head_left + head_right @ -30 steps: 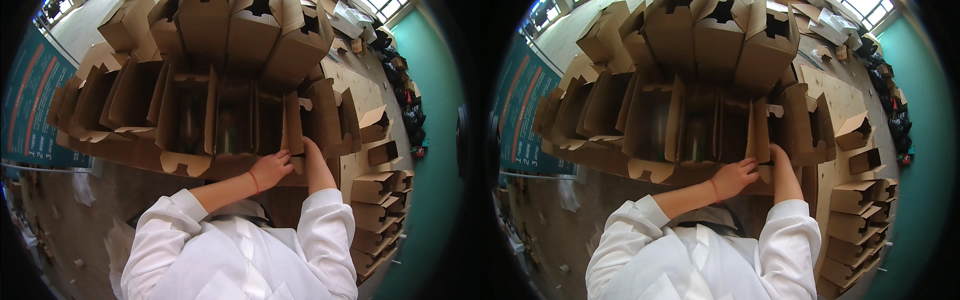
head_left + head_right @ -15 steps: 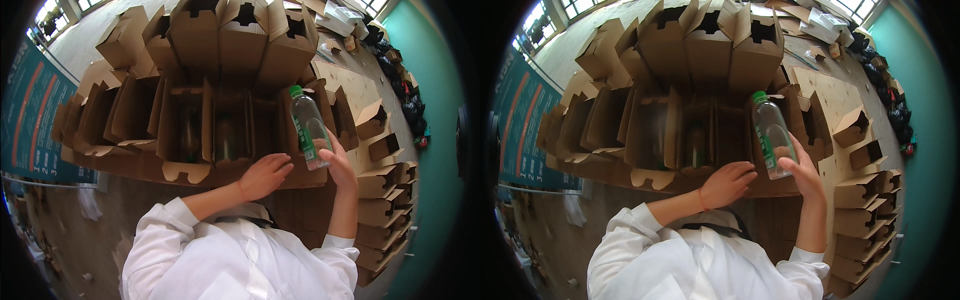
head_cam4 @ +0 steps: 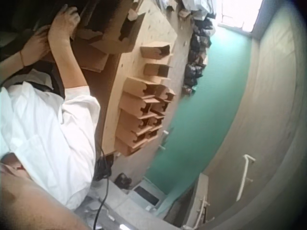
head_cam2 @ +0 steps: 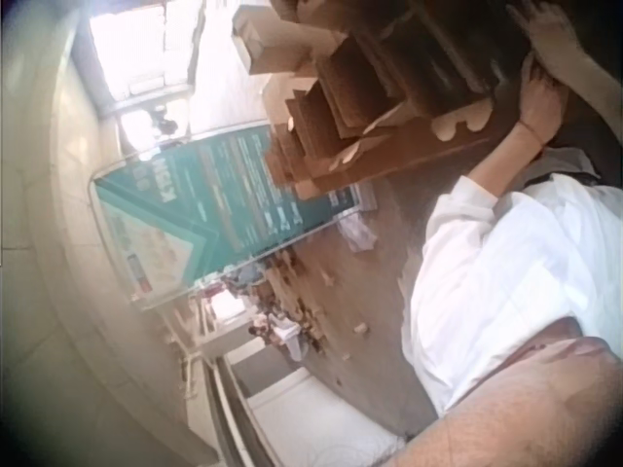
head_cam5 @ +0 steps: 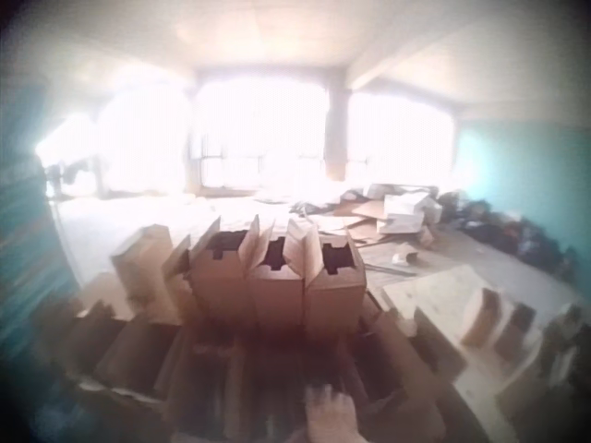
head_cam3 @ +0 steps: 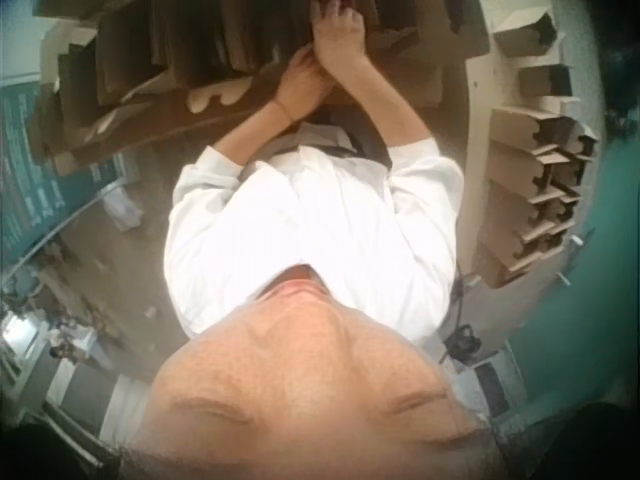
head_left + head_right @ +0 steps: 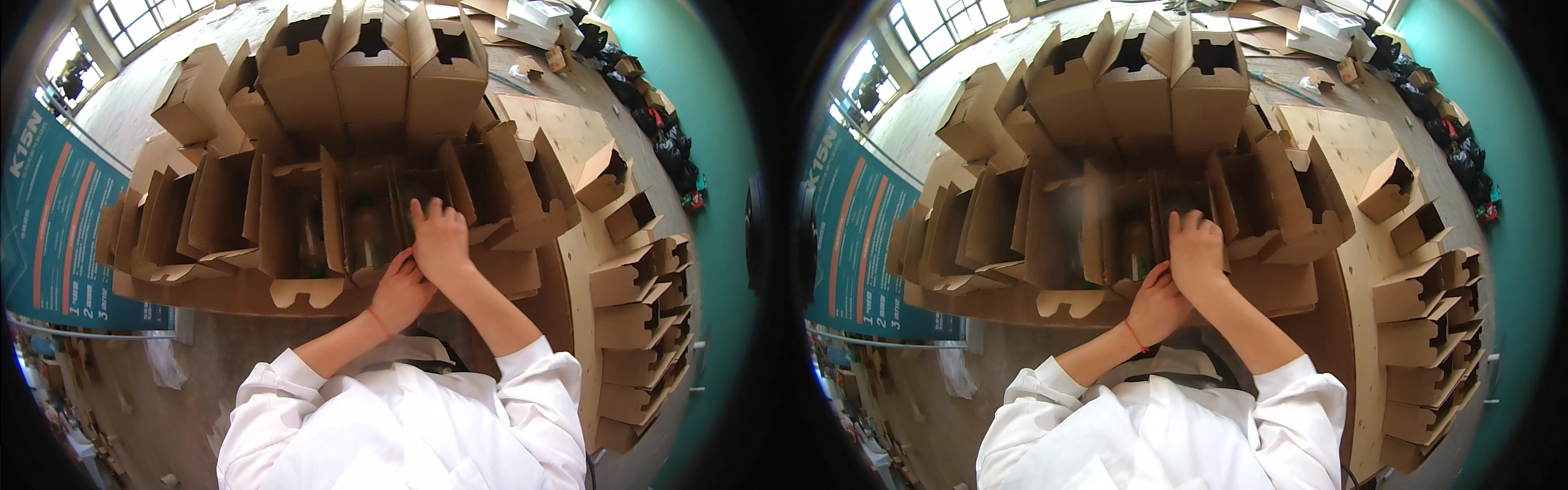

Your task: The person places plastic bottles into cardboard boxes and folds the top flaps to close them.

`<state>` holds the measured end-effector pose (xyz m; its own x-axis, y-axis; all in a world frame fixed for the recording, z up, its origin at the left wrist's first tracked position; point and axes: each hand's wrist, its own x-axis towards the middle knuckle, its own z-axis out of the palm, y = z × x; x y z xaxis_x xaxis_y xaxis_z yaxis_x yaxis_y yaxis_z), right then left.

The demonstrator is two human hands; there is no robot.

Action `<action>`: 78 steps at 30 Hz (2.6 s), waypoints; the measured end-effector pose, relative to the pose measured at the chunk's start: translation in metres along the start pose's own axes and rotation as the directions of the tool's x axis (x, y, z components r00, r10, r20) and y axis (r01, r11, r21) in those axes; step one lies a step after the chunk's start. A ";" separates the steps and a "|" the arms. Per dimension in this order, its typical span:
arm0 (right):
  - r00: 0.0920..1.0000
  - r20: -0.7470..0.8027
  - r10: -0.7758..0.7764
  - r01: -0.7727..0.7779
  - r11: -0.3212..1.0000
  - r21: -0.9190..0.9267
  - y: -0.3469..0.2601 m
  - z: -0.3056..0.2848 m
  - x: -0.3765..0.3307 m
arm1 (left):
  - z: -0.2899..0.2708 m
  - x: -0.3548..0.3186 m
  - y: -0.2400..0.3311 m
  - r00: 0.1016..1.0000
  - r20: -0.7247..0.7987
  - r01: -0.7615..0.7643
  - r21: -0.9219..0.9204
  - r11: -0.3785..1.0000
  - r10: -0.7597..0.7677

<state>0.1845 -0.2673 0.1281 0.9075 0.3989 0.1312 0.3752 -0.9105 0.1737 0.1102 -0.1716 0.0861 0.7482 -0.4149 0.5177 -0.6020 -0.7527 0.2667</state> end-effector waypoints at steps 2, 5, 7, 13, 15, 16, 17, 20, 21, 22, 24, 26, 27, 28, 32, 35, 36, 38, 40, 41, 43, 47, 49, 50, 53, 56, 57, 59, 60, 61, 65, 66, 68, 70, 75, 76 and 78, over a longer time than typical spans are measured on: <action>0.988 -0.128 -0.082 0.088 0.995 0.042 -0.004 0.018 0.002 | 0.003 -0.001 -0.004 1.000 -0.014 0.008 0.054 0.999 -0.008; 0.963 -0.252 -0.094 0.158 0.956 0.248 0.003 0.014 -0.010 | 0.003 0.001 -0.005 0.999 -0.036 0.025 0.072 0.997 -0.023; 0.928 -0.370 -0.050 0.212 0.887 0.411 0.009 0.002 -0.023 | 0.002 -0.003 -0.009 0.998 0.017 0.068 0.016 0.998 -0.069; 0.842 -0.503 0.194 0.093 0.867 0.490 0.067 0.008 -0.064 | -0.018 0.013 0.000 0.988 0.103 0.127 -0.072 0.989 -0.119; 0.871 -0.444 0.212 0.013 0.892 0.452 0.084 0.010 -0.051 | -0.025 0.025 0.008 0.989 0.114 0.112 -0.131 0.985 -0.098; 0.886 -0.416 0.208 0.000 0.895 0.447 0.090 0.017 -0.044 | -0.025 0.033 0.012 0.993 0.088 0.096 -0.153 0.984 -0.083; 0.894 -0.416 0.163 0.004 0.928 0.372 0.095 0.028 -0.038 | -0.023 0.041 0.016 0.996 0.062 0.079 -0.171 0.982 -0.070; 0.949 -0.308 0.066 0.014 0.969 0.248 0.106 0.042 -0.033 | -0.014 0.062 0.028 0.999 0.029 0.035 -0.231 0.972 -0.029; 0.977 -0.207 0.048 0.014 0.958 0.287 0.107 0.036 -0.036 | -0.013 0.066 0.031 0.999 0.023 0.034 -0.238 0.971 -0.030; 0.994 -0.105 0.025 0.010 0.945 0.326 0.108 0.029 -0.041 | -0.012 0.069 0.035 0.999 0.017 0.033 -0.244 0.969 -0.030; 0.967 -0.254 0.008 0.100 0.908 0.407 0.109 0.014 -0.055 | -0.008 0.072 0.039 0.999 0.005 0.040 -0.256 0.966 -0.040; 0.933 -0.359 0.034 0.194 0.793 0.578 0.114 -0.004 -0.067 | -0.004 0.073 0.039 0.999 -0.003 0.048 -0.273 0.961 -0.050; 0.901 -0.420 0.108 0.202 0.753 0.626 0.120 -0.012 -0.068 | -0.001 0.074 0.039 0.999 0.003 0.052 -0.272 0.961 -0.053; 0.856 -0.479 0.194 0.183 0.752 0.633 0.130 -0.017 -0.066 | 0.001 0.074 0.038 0.998 0.009 0.058 -0.271 0.961 -0.058; 0.855 -0.397 0.332 -0.042 0.809 0.586 0.196 0.007 -0.043 | 0.013 0.087 0.044 1.000 0.019 0.024 -0.222 0.975 -0.020; 0.975 -0.055 0.217 -0.177 0.900 0.398 0.217 0.035 -0.036 | 0.023 0.107 0.057 0.998 0.060 -0.018 -0.019 1.000 0.019; 0.979 0.079 0.189 -0.205 0.911 0.358 0.219 0.035 -0.035 | 0.026 0.111 0.060 0.997 0.081 -0.011 -0.036 0.999 0.014; 0.990 -0.061 0.130 -0.096 0.915 0.393 0.226 0.028 -0.038 | 0.034 0.118 0.066 0.992 0.125 0.011 -0.069 0.998 -0.002; 0.997 -0.021 0.080 -0.061 0.886 0.460 0.230 0.009 -0.044 | 0.038 0.132 0.072 0.993 0.111 -0.026 -0.067 0.997 0.033; 0.963 -0.256 0.080 0.047 0.891 0.452 0.226 0.011 -0.051 | 0.040 0.140 0.076 0.994 0.093 -0.055 -0.051 0.997 0.060; 0.948 -0.315 0.049 0.092 0.904 0.417 0.223 0.016 -0.070 | 0.049 0.150 0.083 0.990 0.089 -0.111 -0.018 0.994 0.112; 0.982 -0.186 0.015 0.085 0.851 0.519 0.221 -0.005 -0.094 | 0.069 0.154 0.079 0.977 0.203 -0.058 -0.054 0.997 0.068; 0.999 -0.020 -0.049 0.049 0.726 0.686 0.228 -0.012 -0.099 | 0.079 0.148 0.073 0.962 0.275 -0.001 -0.006 1.000 0.003; 0.999 -0.012 -0.047 0.043 0.736 0.675 0.233 -0.007 -0.097 | 0.077 0.150 0.075 0.976 0.217 -0.035 -0.010 0.999 0.036; 0.998 0.040 0.051 -0.064 0.812 0.581 0.237 -0.009 -0.071 | 0.076 0.156 0.075 0.989 0.123 -0.084 0.016 0.996 0.081; 0.989 0.034 0.143 -0.144 0.890 0.432 0.247 0.008 -0.021 | 0.089 0.154 0.069 0.982 0.186 -0.036 0.083 0.996 0.020; 0.968 0.211 0.134 -0.200 0.923 0.330 0.255 0.019 -0.004 | 0.091 0.156 0.076 0.980 0.200 -0.028 0.084 0.996 0.011; 0.814 0.570 0.113 -0.298 0.923 0.243 0.262 0.036 0.029 | 0.095 0.156 0.081 0.983 0.185 -0.037 0.109 0.993 0.016; 0.745 0.658 0.107 -0.310 0.930 0.199 0.269 0.055 0.037 | 0.098 0.155 0.082 0.984 0.178 -0.038 0.108 0.993 0.019; 0.694 0.715 0.086 -0.286 0.944 0.164 0.268 0.078 0.048 | 0.103 0.152 0.080 0.986 0.167 -0.022 0.118 0.993 0.002; 0.627 0.774 0.090 -0.284 0.951 0.120 0.260 0.128 0.050 | 0.102 0.147 0.075 0.987 0.152 0.032 0.076 0.997 -0.043; 0.616 0.780 0.110 -0.308 0.945 0.110 0.261 0.136 0.045 | 0.105 0.146 0.076 0.986 0.161 0.031 0.056 0.998 -0.040; 0.607 0.784 0.131 -0.333 0.937 0.102 0.265 0.142 0.045 | 0.108 0.146 0.077 0.986 0.158 0.049 0.006 0.999 -0.050; 0.605 0.785 0.130 -0.343 0.933 0.110 0.263 0.144 0.050 | 0.107 0.148 0.076 0.988 0.147 0.040 0.026 0.999 -0.044; 0.592 0.794 0.138 -0.376 0.919 0.121 0.264 0.147 0.049 | 0.117 0.142 0.071 0.989 0.138 0.040 0.081 0.996 -0.051; 0.591 0.795 0.139 -0.381 0.916 0.124 0.264 0.147 0.051 | 0.119 0.141 0.071 0.988 0.142 0.043 0.079 0.996 -0.054; 0.587 0.795 0.154 -0.406 0.905 0.124 0.268 0.148 0.048 | 0.119 0.142 0.073 0.986 0.158 0.034 0.071 0.997 -0.045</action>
<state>0.3567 -0.5081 0.0366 0.7409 0.0077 -0.6716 -0.0052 -0.9998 -0.0173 0.2056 -0.3462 0.0821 0.8090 -0.4564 0.3705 -0.5550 -0.8008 0.2254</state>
